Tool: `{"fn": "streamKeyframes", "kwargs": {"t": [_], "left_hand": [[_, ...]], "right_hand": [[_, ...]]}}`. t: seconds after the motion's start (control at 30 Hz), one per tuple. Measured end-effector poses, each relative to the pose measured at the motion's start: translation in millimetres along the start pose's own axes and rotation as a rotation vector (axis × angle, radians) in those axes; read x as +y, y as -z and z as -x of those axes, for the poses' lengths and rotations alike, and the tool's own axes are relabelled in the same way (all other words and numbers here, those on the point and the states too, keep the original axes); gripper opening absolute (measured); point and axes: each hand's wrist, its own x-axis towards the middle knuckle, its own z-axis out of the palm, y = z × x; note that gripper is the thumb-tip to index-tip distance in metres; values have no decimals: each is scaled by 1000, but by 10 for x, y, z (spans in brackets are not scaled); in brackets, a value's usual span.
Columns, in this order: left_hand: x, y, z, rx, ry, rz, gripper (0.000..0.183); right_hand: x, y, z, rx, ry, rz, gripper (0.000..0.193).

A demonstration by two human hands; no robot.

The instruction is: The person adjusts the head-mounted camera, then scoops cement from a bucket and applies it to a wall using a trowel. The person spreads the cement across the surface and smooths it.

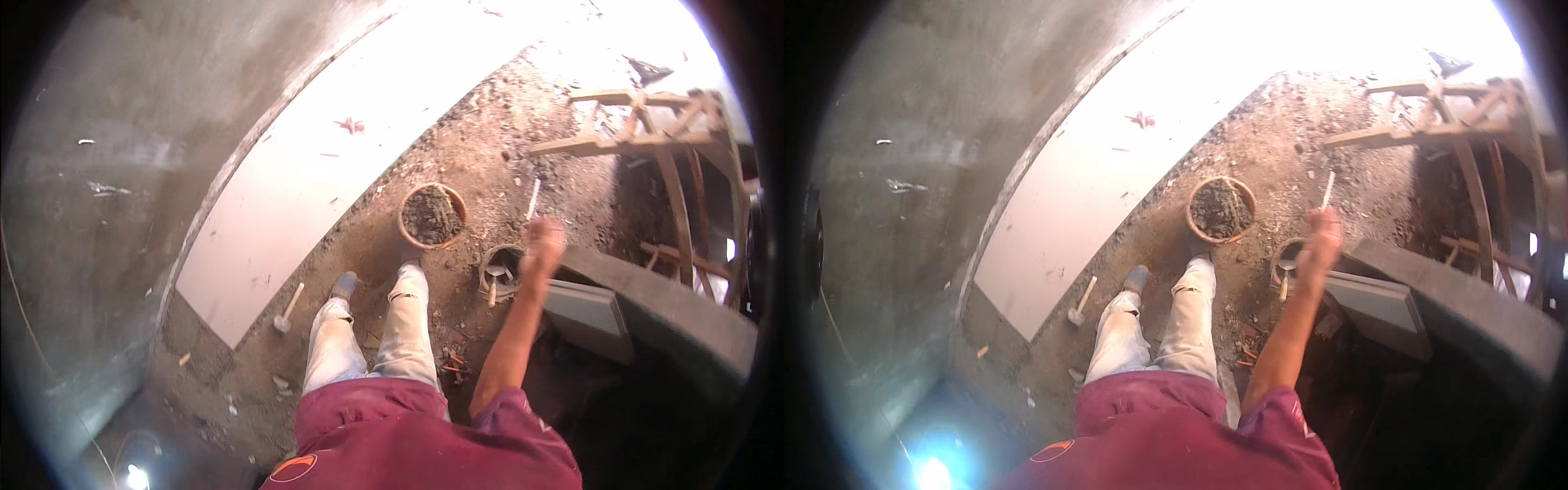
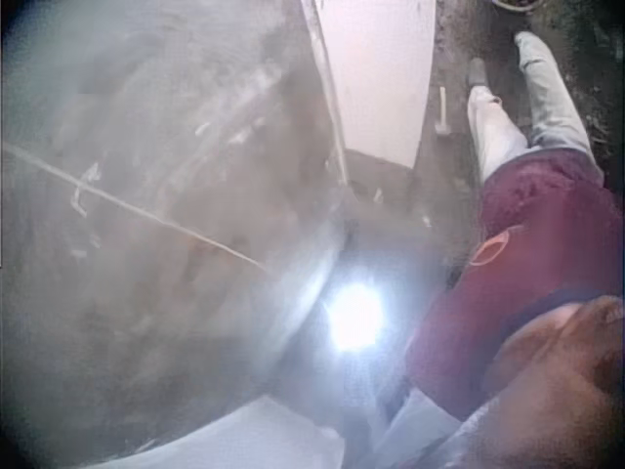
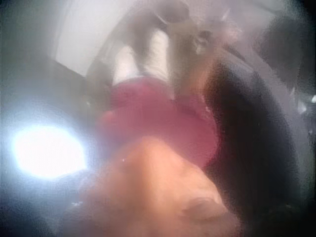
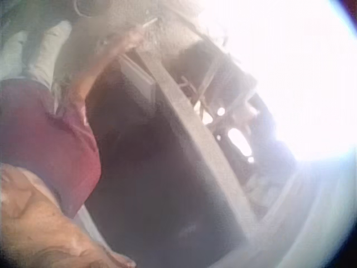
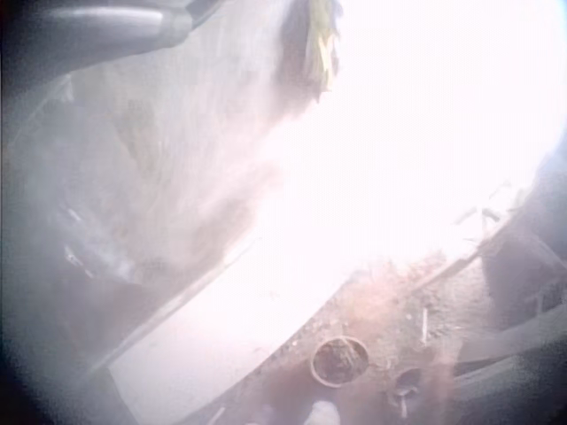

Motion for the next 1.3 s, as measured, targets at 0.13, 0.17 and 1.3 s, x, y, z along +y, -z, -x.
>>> {"fn": "streamKeyframes", "kwargs": {"t": [0.13,0.17,1.3], "left_hand": [[226,-806,-11,60,69,262,42],[264,-973,-23,69,86,308,42],[-1081,-3531,-3229,676,-340,1689,42]], "right_hand": [[2499,-19,-203,-286,-389,922,69],[2853,17,-154,-352,-529,915,83],[1124,-2364,4591,-1226,-806,786,25]]}}
